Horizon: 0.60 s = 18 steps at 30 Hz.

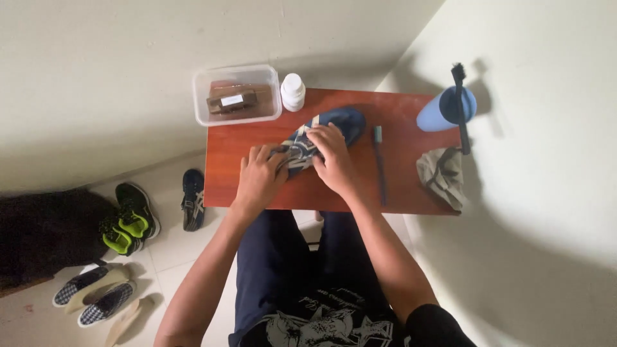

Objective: The person cleans a blue sneaker on a wooden table. They first wipe the shoe with a cloth, then use a brush to scrub the sole and sides of the shoe.

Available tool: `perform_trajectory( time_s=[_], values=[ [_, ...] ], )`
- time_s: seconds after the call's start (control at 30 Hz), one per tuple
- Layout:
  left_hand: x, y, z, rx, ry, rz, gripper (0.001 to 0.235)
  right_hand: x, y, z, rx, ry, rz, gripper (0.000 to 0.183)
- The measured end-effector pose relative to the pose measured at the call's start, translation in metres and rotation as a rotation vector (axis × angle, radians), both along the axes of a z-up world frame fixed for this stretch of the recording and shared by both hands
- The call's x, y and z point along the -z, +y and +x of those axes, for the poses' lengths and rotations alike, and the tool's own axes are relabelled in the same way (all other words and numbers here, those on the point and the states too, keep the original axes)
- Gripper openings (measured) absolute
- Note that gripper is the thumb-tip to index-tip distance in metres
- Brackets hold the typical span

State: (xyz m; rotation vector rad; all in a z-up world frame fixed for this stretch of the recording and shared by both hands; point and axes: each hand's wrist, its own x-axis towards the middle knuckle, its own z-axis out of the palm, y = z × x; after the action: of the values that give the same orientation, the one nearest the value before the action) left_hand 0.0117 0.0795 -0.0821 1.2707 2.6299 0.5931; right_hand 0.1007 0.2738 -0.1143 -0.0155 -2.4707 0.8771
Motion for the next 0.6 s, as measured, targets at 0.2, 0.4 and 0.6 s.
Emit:
perform_trajectory(
  time_s=[0.2,0.4,0.6],
  values=[
    [0.003,0.006,-0.001,-0.019,0.014,0.061,0.02,0.016,0.002,-0.004,0.03,0.044,-0.002,0.055],
    [0.005,0.002,0.001,-0.02,0.03,0.124,0.017,0.013,0.002,-0.002,0.008,0.103,-0.04,0.051],
    [0.011,-0.002,0.011,-0.02,0.089,0.156,0.019,0.014,0.0,0.006,0.011,0.09,0.005,0.056]
  ],
)
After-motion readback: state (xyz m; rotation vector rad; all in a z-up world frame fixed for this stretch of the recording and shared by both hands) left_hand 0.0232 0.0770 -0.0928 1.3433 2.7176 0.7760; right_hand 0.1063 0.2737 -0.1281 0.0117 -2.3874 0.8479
